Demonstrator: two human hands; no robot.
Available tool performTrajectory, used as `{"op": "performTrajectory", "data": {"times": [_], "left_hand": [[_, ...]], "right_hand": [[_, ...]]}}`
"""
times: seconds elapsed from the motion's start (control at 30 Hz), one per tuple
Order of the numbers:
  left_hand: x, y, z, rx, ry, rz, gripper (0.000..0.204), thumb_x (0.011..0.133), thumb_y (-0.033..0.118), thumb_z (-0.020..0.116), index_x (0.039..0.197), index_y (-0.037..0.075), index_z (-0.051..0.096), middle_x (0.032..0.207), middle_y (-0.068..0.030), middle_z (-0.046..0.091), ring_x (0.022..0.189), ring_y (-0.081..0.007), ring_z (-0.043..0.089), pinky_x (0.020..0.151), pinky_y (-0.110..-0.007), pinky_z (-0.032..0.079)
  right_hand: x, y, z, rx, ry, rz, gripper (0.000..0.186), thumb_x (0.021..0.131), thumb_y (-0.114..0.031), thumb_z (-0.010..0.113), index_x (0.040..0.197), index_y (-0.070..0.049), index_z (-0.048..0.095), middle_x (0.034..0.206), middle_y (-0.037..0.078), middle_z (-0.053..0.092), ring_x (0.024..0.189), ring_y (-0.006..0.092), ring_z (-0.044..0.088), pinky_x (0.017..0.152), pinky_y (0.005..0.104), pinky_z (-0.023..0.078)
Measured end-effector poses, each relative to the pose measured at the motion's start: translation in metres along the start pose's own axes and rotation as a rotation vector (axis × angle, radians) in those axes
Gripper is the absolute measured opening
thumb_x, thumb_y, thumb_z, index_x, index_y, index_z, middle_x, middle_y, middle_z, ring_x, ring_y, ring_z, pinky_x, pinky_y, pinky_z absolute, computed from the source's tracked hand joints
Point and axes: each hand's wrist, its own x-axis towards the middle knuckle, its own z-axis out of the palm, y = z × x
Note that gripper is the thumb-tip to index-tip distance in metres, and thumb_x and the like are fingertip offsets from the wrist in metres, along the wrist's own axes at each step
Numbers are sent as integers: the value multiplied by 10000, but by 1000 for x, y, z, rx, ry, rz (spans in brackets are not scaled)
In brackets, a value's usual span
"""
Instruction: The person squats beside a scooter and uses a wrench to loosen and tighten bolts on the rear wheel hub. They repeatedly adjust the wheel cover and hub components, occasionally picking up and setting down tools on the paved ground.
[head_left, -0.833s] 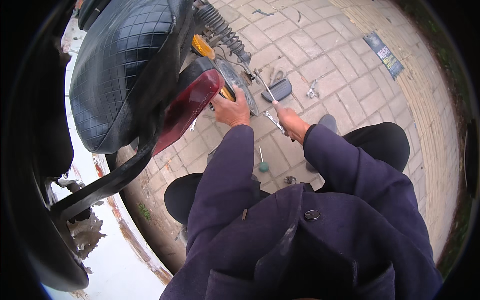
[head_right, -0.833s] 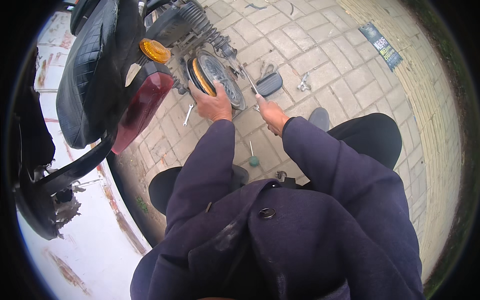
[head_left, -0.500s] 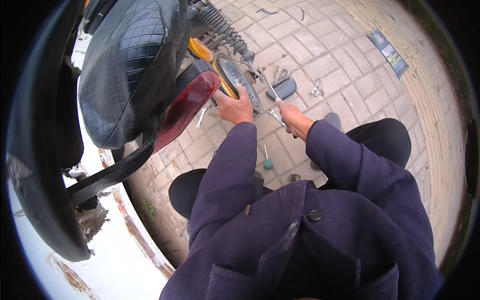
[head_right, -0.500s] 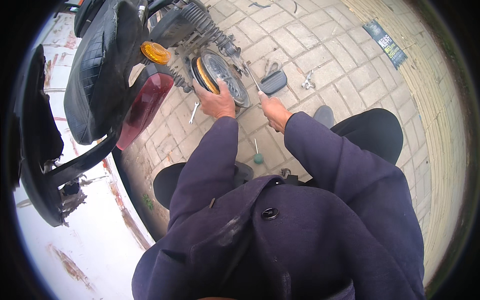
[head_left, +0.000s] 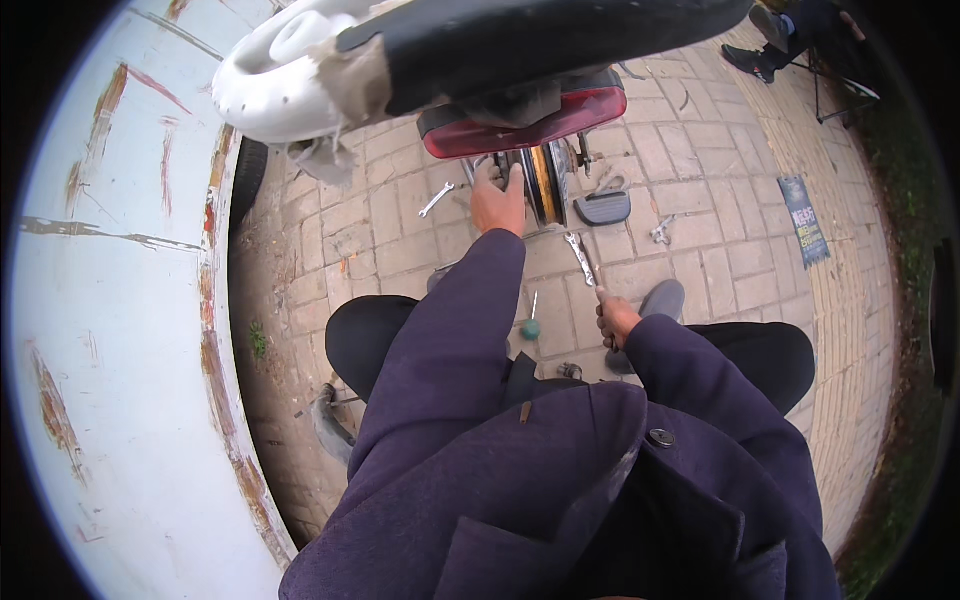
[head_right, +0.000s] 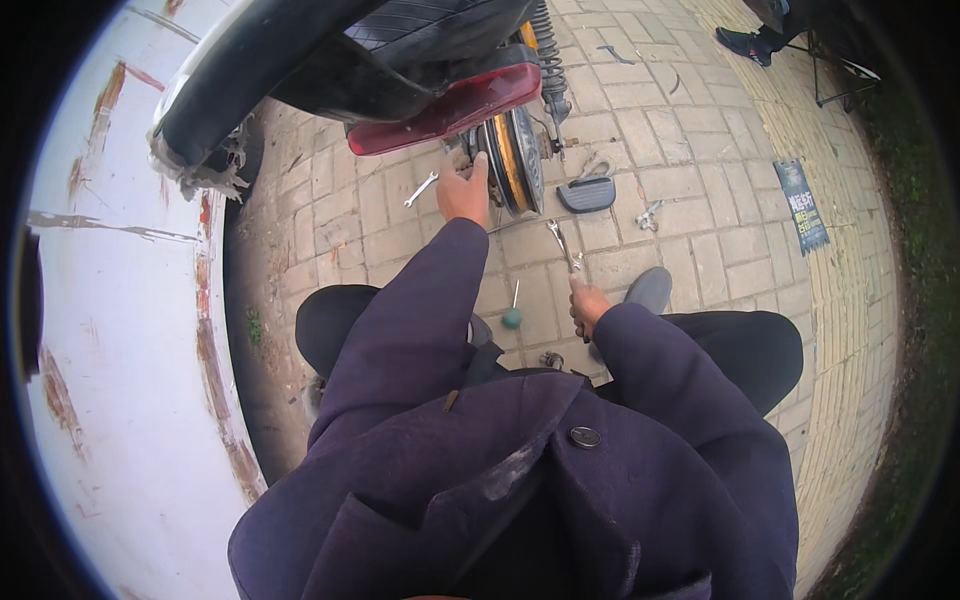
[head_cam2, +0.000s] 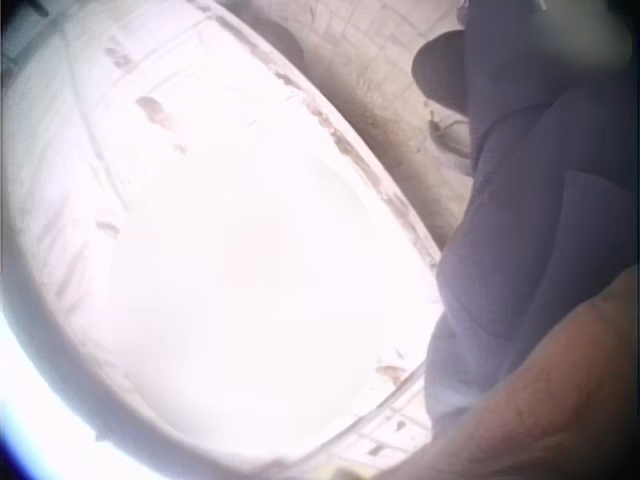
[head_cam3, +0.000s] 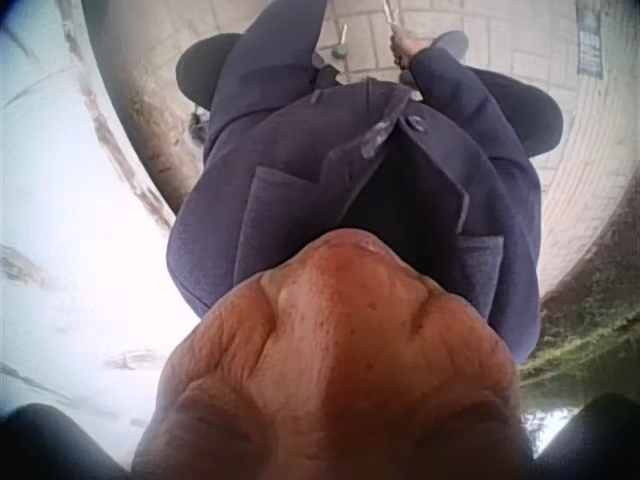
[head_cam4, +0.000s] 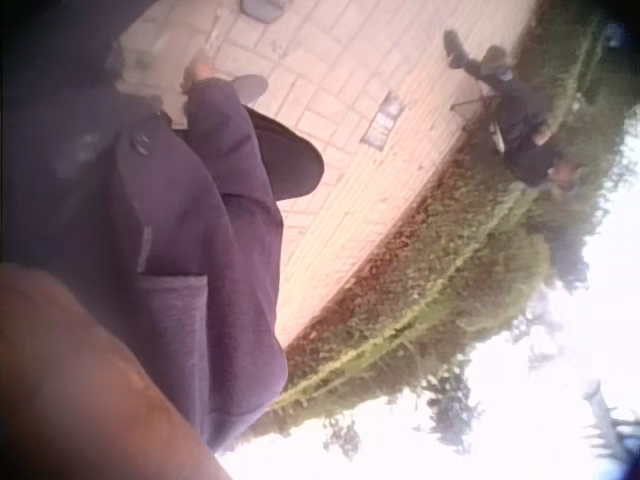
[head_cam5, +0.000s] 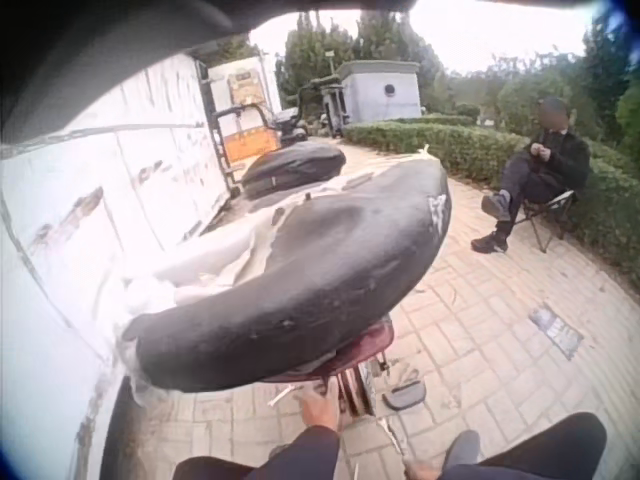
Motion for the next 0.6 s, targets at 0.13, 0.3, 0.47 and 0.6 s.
{"op": "performTrajectory", "data": {"times": [0.13,0.3,0.47,0.6], "left_hand": [[33,7,-39,-411,209,-268,275,904,166,616,1058,-47,696,849,-145,721,718,-229,691,724,-361,542],[72,90,-121,-764,96,-328,303,924,127,595,1109,-110,626,972,-176,696,795,-229,711,703,-313,575],[94,130,-239,-657,118,-35,344,978,187,601,1214,-63,577,1112,-172,691,958,-239,704,841,-324,553],[83,102,-289,-530,165,-43,369,987,195,606,1249,-63,573,1145,-163,698,975,-233,704,864,-334,545]], "right_hand": [[-34,-5,38,-192,-189,-111,444,1039,-510,458,750,-173,434,590,-37,358,451,123,292,438,354,278],[-63,-57,85,-204,-253,-289,428,1059,-498,436,798,-159,428,600,-54,337,453,105,290,449,323,282],[-55,-105,128,-158,-202,-351,412,1060,-491,429,839,-144,433,612,-47,346,464,106,303,464,322,320],[-43,-126,150,-31,-184,-261,369,1066,-461,425,861,-154,428,624,-53,349,475,102,342,474,327,361]]}}
